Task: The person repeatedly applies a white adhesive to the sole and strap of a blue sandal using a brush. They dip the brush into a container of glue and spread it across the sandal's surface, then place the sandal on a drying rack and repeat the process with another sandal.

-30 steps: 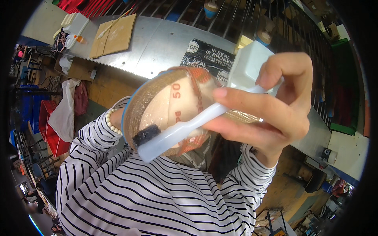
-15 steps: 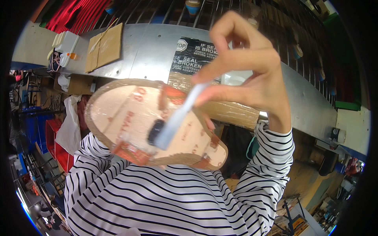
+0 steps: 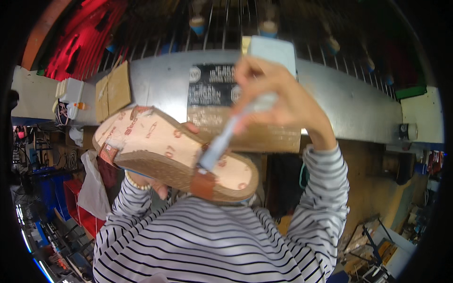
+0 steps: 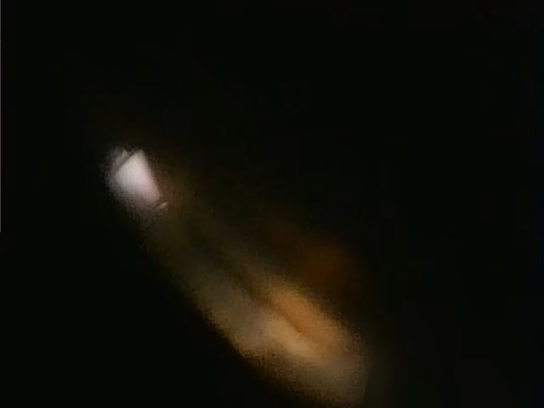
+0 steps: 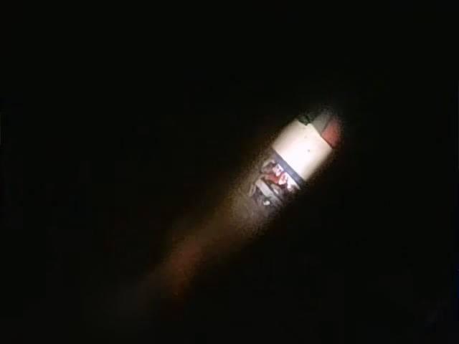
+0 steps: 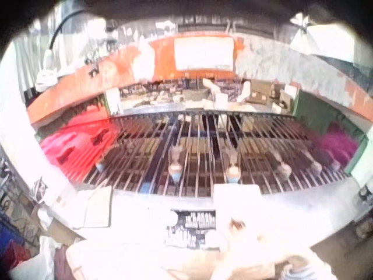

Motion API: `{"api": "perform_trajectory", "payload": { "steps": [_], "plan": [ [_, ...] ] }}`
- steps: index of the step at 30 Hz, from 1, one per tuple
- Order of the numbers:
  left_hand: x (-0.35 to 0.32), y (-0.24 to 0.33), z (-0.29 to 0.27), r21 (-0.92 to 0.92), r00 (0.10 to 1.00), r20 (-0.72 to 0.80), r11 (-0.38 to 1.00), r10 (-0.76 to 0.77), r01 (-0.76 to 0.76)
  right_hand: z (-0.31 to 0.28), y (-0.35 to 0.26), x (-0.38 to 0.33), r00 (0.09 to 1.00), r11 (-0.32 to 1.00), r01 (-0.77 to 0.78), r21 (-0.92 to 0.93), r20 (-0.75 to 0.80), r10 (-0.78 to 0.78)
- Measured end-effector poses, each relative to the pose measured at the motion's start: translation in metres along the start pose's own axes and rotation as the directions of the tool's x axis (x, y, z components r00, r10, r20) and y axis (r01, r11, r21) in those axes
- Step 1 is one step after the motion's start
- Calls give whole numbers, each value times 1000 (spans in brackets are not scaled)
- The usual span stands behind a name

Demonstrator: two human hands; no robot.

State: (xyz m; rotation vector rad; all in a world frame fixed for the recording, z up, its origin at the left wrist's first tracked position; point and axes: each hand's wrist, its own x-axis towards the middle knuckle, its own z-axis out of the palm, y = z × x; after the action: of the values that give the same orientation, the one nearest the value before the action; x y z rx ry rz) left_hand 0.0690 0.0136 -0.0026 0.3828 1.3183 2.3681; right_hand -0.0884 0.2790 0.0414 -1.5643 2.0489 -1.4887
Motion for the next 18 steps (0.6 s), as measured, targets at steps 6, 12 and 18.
{"api": "perform_trajectory", "payload": {
  "steps": [6,12,18],
  "plan": [
    [4,43,-41,-148,943,-2,932,334,-330,-35,38,-111,663,947,-318,47,-703,257],
    [37,49,-98,-383,856,-230,766,463,-517,-22,106,-207,85,760,-649,32,-990,114],
    [107,50,-203,-838,985,-169,532,-43,-121,-8,138,-248,12,602,-797,44,-996,89]
  ]
}}
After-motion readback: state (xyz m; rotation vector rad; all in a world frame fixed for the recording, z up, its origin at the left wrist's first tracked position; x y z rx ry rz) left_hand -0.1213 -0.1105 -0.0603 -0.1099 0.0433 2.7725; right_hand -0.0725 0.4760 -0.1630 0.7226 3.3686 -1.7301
